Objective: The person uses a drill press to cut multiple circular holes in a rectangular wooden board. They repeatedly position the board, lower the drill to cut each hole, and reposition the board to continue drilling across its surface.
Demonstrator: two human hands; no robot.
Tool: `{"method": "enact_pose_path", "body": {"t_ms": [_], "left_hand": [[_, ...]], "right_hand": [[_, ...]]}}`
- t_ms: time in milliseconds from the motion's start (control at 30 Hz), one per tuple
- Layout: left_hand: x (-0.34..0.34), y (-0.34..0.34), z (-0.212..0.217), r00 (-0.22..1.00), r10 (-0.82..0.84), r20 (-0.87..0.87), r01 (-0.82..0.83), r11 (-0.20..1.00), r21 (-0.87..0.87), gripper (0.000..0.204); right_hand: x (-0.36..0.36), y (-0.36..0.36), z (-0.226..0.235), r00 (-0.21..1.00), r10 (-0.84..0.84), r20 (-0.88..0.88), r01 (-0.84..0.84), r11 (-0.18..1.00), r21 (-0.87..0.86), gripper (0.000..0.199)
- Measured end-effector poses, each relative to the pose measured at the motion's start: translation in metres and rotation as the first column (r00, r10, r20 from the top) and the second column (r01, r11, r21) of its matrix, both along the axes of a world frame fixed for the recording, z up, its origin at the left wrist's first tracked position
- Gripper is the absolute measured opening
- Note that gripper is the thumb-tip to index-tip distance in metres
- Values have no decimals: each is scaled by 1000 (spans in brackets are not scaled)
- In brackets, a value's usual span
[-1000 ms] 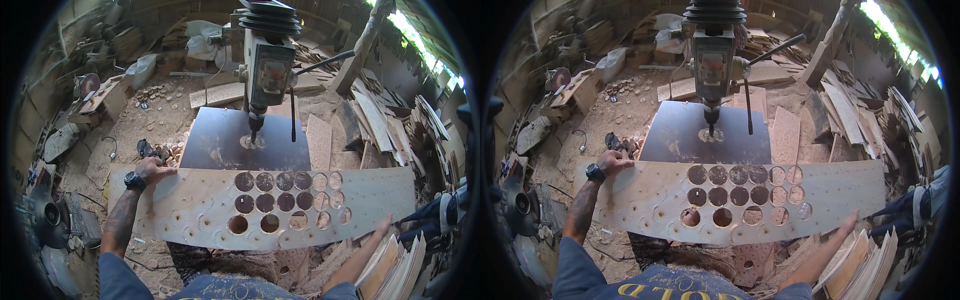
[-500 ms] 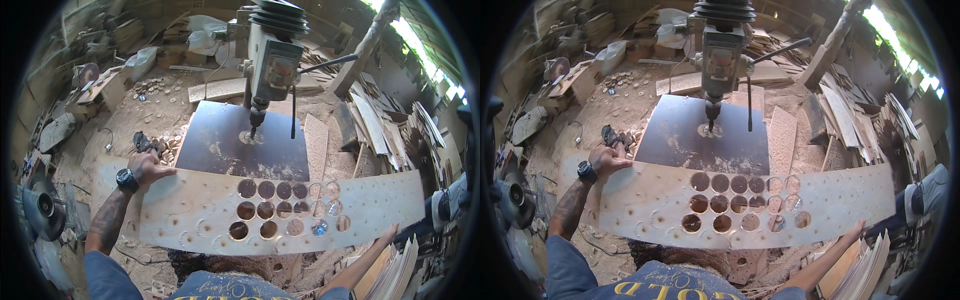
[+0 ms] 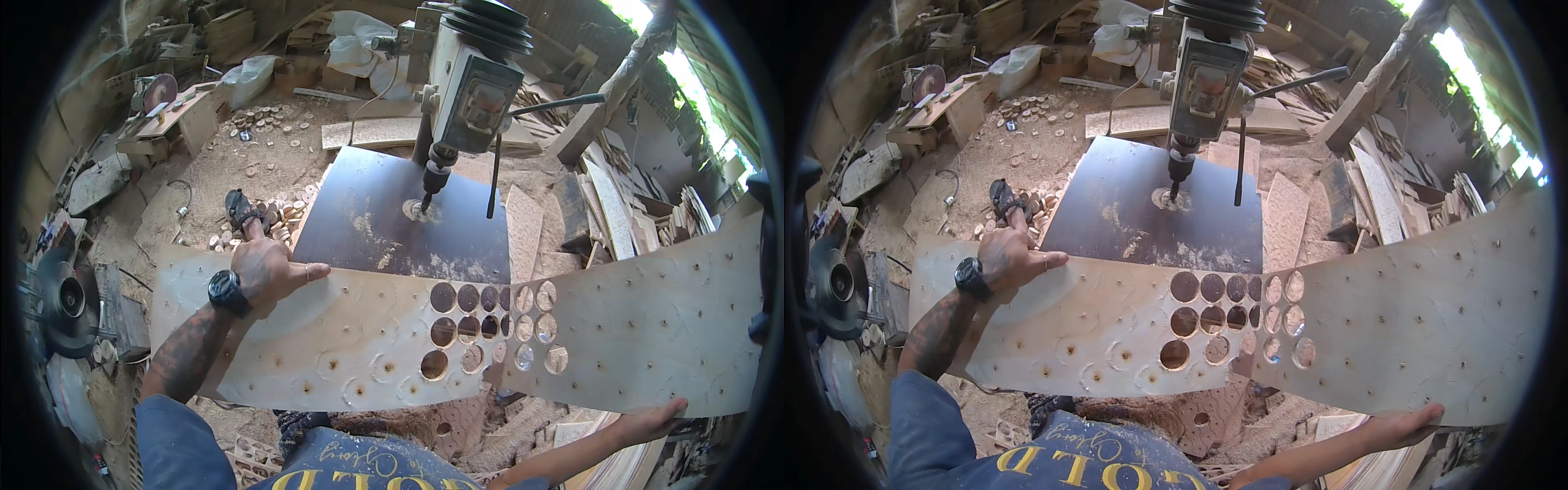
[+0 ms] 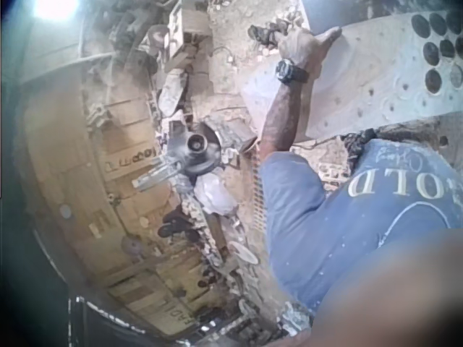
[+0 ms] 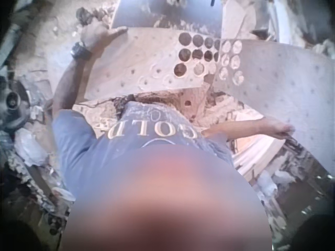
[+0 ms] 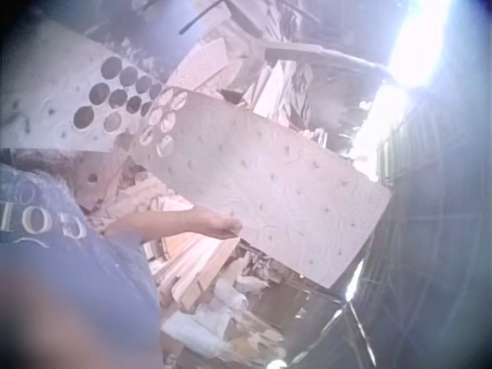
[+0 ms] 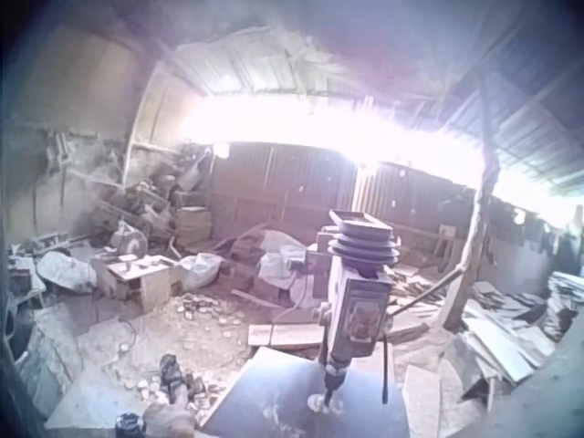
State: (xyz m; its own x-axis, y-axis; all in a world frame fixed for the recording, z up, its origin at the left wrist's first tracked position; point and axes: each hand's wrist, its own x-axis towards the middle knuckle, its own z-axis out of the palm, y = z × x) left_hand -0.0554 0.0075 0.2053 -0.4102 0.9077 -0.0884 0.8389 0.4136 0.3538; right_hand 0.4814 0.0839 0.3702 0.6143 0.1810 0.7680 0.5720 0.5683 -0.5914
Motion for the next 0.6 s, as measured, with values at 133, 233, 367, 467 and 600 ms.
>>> {"method": "enact_pose_path", "body": {"t_ms": [133, 233, 367, 467, 600], "left_hand": [[-25, 0, -35, 998, -5, 58, 10, 997, -80, 86], [-62, -20, -65, 975, -2, 220, 21, 996, -85, 82], [-81, -31, -95, 924, -74, 376, 153, 970, -186, 80], [-76, -31, -99, 916, -1, 402, 126, 950, -286, 83], [-61, -27, -101, 926, 0, 377, 126, 942, -310, 81]], "right_hand": [[52, 18, 15, 1000, -21, 14, 23, 987, -156, 75], [135, 64, 34, 969, 63, -237, -128, 955, -269, 76], [228, 131, 12, 841, 308, -444, -430, 879, -205, 75], [265, 164, -31, 772, 391, -501, -519, 843, -142, 74], [250, 177, -96, 720, 479, -503, -563, 826, -19, 74]]}}
